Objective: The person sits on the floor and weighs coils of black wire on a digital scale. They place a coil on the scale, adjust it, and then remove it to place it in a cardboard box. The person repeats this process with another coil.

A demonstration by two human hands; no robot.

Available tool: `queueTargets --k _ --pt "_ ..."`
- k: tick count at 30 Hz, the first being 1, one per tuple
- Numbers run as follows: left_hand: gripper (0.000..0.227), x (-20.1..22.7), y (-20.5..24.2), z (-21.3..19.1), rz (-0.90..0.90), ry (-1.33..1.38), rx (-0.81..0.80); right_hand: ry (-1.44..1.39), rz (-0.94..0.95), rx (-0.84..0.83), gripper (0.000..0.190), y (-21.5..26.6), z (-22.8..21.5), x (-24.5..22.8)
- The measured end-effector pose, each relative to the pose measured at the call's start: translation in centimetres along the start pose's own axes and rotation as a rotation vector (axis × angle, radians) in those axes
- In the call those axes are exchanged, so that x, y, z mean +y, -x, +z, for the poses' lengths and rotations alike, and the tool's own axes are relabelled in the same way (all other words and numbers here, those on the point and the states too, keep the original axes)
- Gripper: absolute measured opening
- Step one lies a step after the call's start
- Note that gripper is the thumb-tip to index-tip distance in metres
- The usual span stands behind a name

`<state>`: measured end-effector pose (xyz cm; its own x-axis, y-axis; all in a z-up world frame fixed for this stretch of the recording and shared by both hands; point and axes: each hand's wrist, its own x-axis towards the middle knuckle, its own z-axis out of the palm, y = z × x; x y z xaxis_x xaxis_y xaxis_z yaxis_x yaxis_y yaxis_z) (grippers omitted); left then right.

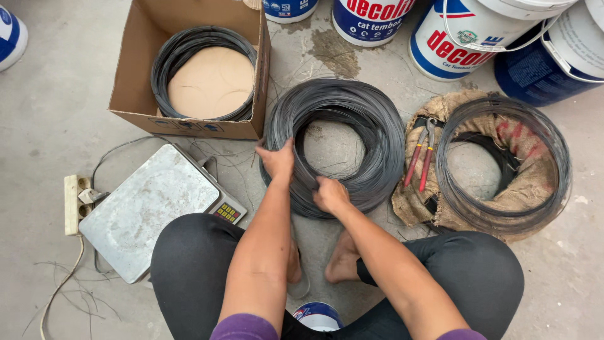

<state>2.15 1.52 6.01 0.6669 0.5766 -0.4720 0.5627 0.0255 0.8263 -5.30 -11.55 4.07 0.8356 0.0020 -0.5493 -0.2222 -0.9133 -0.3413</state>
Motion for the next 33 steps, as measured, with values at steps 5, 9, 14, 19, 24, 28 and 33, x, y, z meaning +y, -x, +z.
queueTargets --k 5,9,14,19,24,28,33 --pt "0.054 -1.6 0.3 -1.8 -0.147 0.013 0.083 0.007 -0.066 0.001 0.028 1.3 -2.5 -0.8" --pt "0.039 -7.6 -2.3 -0.3 -0.289 -0.333 0.015 -0.048 -0.116 0.046 0.027 0.9 -2.6 -0.6" --pt "0.046 -7.7 0.3 0.4 -0.323 -0.144 -0.135 -0.055 -0.078 0.026 0.034 1.2 -2.3 -1.0" --pt "0.051 -9.7 -1.4 0.8 -0.383 -0.146 -0.161 -0.055 0.060 0.011 0.057 0.9 -1.3 -0.8" --pt "0.046 -6.7 0.5 -0.8 -0.400 -0.240 -0.172 -0.012 0.118 -0.052 0.047 1.1 -1.0 -1.0" --pt "0.047 -7.0 0.5 -0.6 -0.389 -0.252 -0.156 0.033 0.111 -0.092 0.045 -1.5 1.7 0.7" --pt "0.050 -6.2 1.4 -1.0 -0.400 -0.172 -0.201 0.116 0.101 -0.113 0.047 -1.8 1.9 0.6"
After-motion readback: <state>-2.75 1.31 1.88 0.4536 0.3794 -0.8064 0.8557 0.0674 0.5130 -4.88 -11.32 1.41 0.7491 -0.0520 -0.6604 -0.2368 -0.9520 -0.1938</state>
